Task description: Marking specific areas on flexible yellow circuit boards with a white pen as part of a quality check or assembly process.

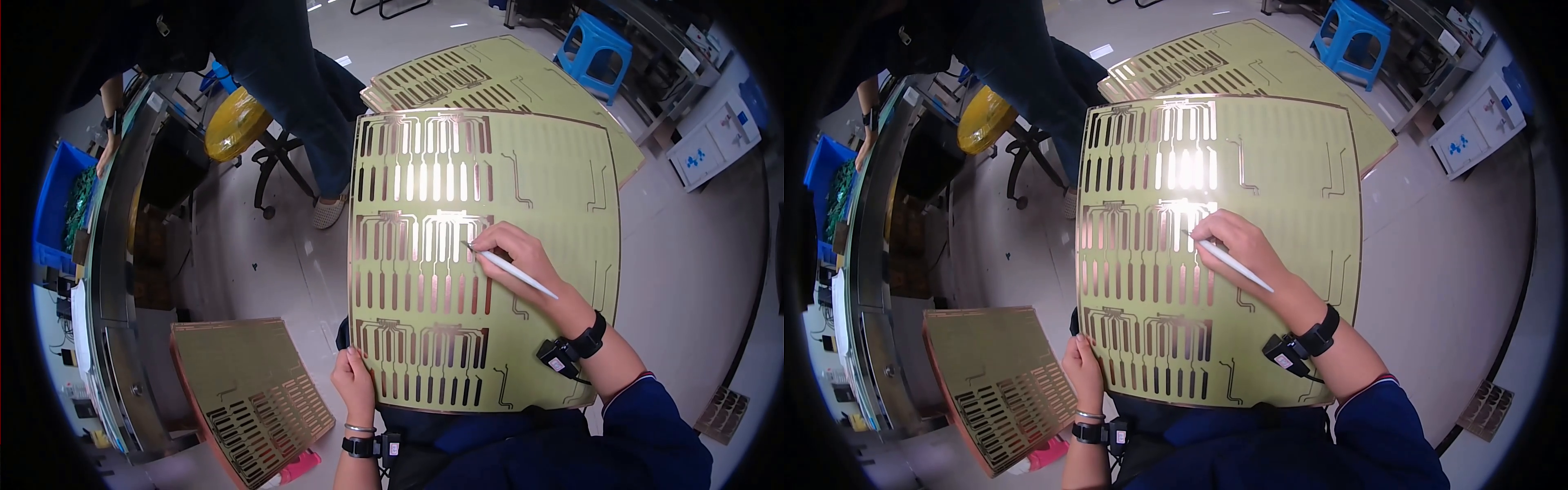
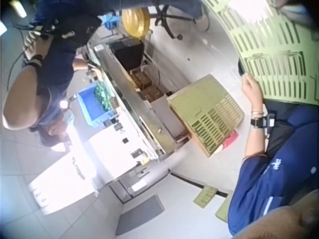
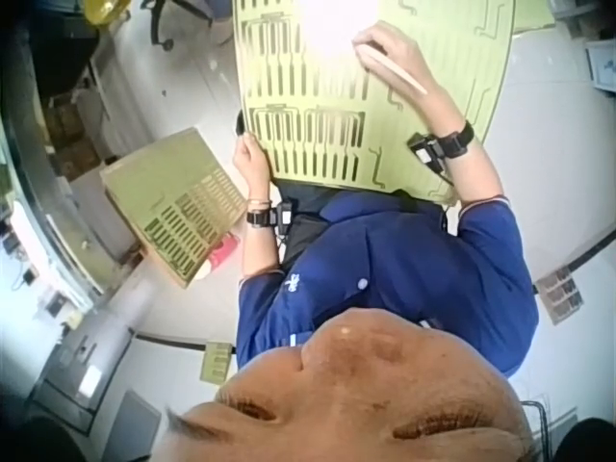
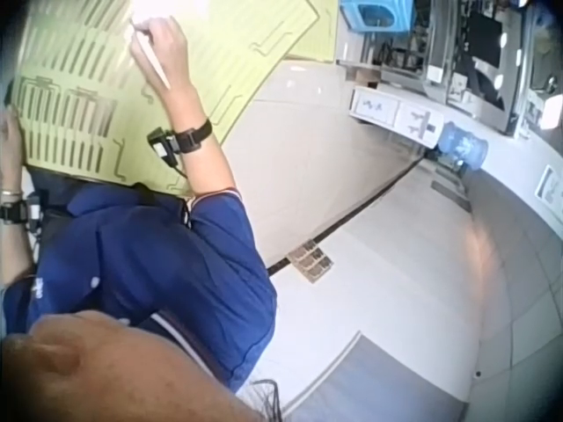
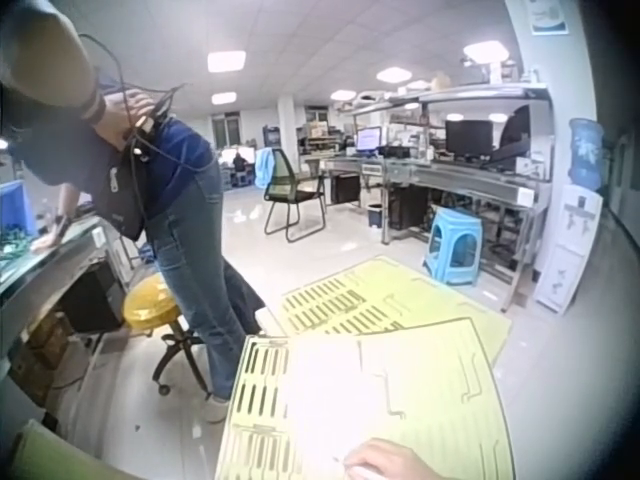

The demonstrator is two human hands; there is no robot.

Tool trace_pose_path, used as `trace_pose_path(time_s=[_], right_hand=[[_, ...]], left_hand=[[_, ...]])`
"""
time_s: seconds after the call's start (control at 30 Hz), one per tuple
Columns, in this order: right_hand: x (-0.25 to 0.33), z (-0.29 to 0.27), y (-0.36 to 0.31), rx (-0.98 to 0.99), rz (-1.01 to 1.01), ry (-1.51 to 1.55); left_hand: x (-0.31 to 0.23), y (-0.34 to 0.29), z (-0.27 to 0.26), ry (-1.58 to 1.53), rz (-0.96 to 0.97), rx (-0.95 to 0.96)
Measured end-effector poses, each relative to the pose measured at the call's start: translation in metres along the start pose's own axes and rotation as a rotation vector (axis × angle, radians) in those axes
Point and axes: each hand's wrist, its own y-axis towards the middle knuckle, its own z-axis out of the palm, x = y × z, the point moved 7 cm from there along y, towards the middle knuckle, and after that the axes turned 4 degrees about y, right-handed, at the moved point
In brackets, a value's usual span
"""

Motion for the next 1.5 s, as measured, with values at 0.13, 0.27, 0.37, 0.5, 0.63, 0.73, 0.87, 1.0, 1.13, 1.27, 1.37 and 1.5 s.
trace_pose_path(time_s=[0.13, 0.27, 0.37, 0.5, 0.63, 0.73, 0.87, 1.0, 1.13, 1.27, 1.37, 1.5], right_hand=[[0.000, -0.001, -0.001, -0.002, -0.013, 0.011], [-0.002, 0.000, -0.001, -0.002, -0.008, 0.008], [-0.002, 0.000, -0.001, -0.016, -0.043, 0.005], [-0.004, 0.001, -0.002, -0.016, -0.039, -0.001], [-0.003, 0.000, -0.002, 0.007, -0.025, -0.011], [-0.005, 0.001, -0.003, 0.020, -0.013, -0.031], [-0.003, 0.001, -0.005, 0.022, -0.030, -0.067], [-0.002, 0.001, -0.005, -0.002, -0.064, -0.070], [0.004, 0.001, -0.006, -0.043, -0.164, -0.093], [0.002, -0.001, -0.007, -0.073, -0.103, -0.102], [-0.001, -0.002, -0.006, -0.061, -0.045, -0.075], [0.003, -0.003, -0.007, -0.041, -0.105, -0.095]], left_hand=[[-0.003, 0.000, 0.000, 0.006, -0.009, 0.003], [-0.007, 0.000, 0.000, 0.018, -0.003, 0.003], [-0.006, 0.000, 0.001, 0.021, -0.020, 0.009], [-0.003, 0.000, 0.001, 0.006, -0.020, 0.000], [0.000, 0.000, 0.001, -0.028, -0.036, -0.007], [0.007, -0.001, 0.002, -0.041, -0.051, 0.010], [-0.002, -0.001, 0.002, -0.027, 0.004, 0.001], [0.000, -0.001, 0.002, -0.040, -0.003, 0.003], [0.004, -0.001, 0.002, -0.039, 0.004, 0.005], [0.007, -0.002, 0.002, -0.053, -0.004, -0.008], [0.006, -0.002, 0.002, -0.052, -0.014, 0.001], [0.001, -0.002, 0.002, -0.041, 0.004, 0.001]])
